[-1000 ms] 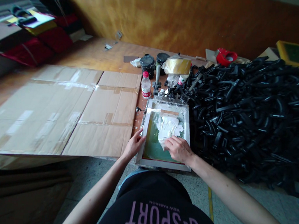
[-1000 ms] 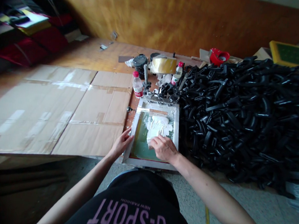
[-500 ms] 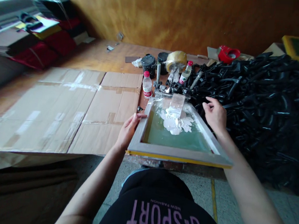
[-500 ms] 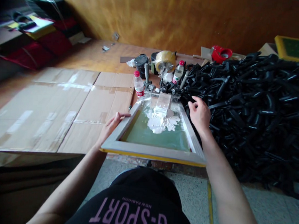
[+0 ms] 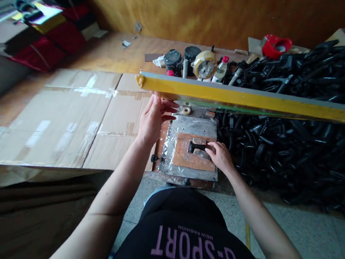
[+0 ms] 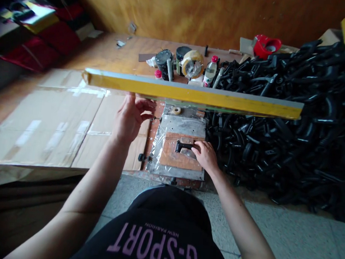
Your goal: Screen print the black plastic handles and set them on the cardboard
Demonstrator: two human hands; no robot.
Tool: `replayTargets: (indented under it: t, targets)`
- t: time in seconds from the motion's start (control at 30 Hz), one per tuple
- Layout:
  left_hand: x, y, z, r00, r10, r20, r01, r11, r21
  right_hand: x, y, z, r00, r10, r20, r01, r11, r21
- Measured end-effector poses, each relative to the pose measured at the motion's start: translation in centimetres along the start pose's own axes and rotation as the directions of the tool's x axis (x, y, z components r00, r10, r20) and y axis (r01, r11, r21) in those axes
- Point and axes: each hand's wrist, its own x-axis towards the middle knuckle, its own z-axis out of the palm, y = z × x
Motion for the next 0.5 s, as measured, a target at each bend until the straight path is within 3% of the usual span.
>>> replayTargets:
  t: [0.17,0.3,0.37,0.5]
  targets:
    - [-2.2,-2.8,-0.6,0.993,-0.024,-0.118,0.023,1.000,-0.007,-0.6,0.0,1.1,1.000,0.013,0.027,-0.010,0.996,-0.085]
    - [-6.1,-6.8,-1.1,0.969,-0.240,-0.057,0.243,0.969,0.047,-0.4,-0.5,1.4,0.999,0.025,0.041,-0.016,0.982,-0.190]
    - [-8.5,-8.7,-0.9,0.915,-0.402,0.042,0.396,0.912,0.106,-0.3,-1.1,1.3,0.997,0.049,0.054,-0.033,0.964,-0.264]
    - [-12.5,-11.1,0.8,0.702,-0.661,0.264,0.620,0.750,0.231,-0.9,-3.3,0.8,0.997,0.081,0.004,-0.076,0.951,-0.300]
